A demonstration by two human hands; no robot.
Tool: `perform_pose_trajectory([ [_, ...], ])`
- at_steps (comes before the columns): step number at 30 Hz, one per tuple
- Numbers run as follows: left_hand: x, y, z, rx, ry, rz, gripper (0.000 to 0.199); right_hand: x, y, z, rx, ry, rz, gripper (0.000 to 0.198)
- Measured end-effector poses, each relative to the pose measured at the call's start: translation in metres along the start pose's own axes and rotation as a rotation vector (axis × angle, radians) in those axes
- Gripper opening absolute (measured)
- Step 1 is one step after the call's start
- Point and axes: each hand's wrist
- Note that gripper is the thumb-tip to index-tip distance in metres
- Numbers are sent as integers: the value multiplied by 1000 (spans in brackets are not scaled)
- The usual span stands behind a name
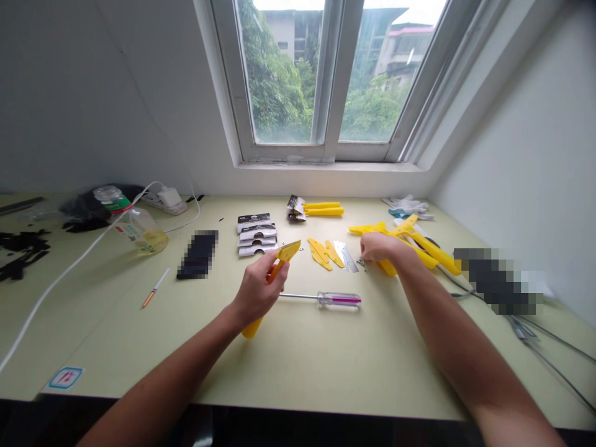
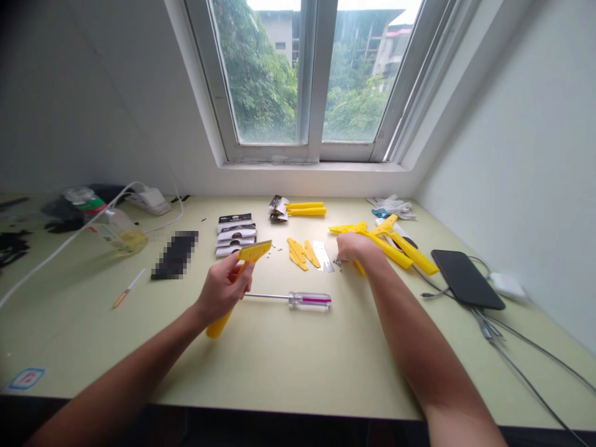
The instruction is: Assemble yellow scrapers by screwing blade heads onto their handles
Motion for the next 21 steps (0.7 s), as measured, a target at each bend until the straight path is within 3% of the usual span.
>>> perform_pose_trajectory([
  [5, 8, -2, -3, -34, 139, 357, 24, 1, -2, -1, 13, 12, -9, 6],
  [10, 2, 1, -10, -16, 179, 529, 24, 5, -8, -5, 25, 53, -40, 9],
  [14, -4, 4, -11, -32, 211, 592, 24, 2, 1, 0, 82, 116, -76, 15],
  [18, -3, 2, -9, -61, 232, 618, 24, -7, 18, 15, 113, 317, -198, 24],
  [21, -1, 0, -9, -75, 256, 634, 24, -14, 25, 24, 50, 532, -392, 27],
])
Point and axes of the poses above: each hand's wrist, its own z-axis away from the middle knuckle, its own y-axis out of the back of the hand, x = y × z
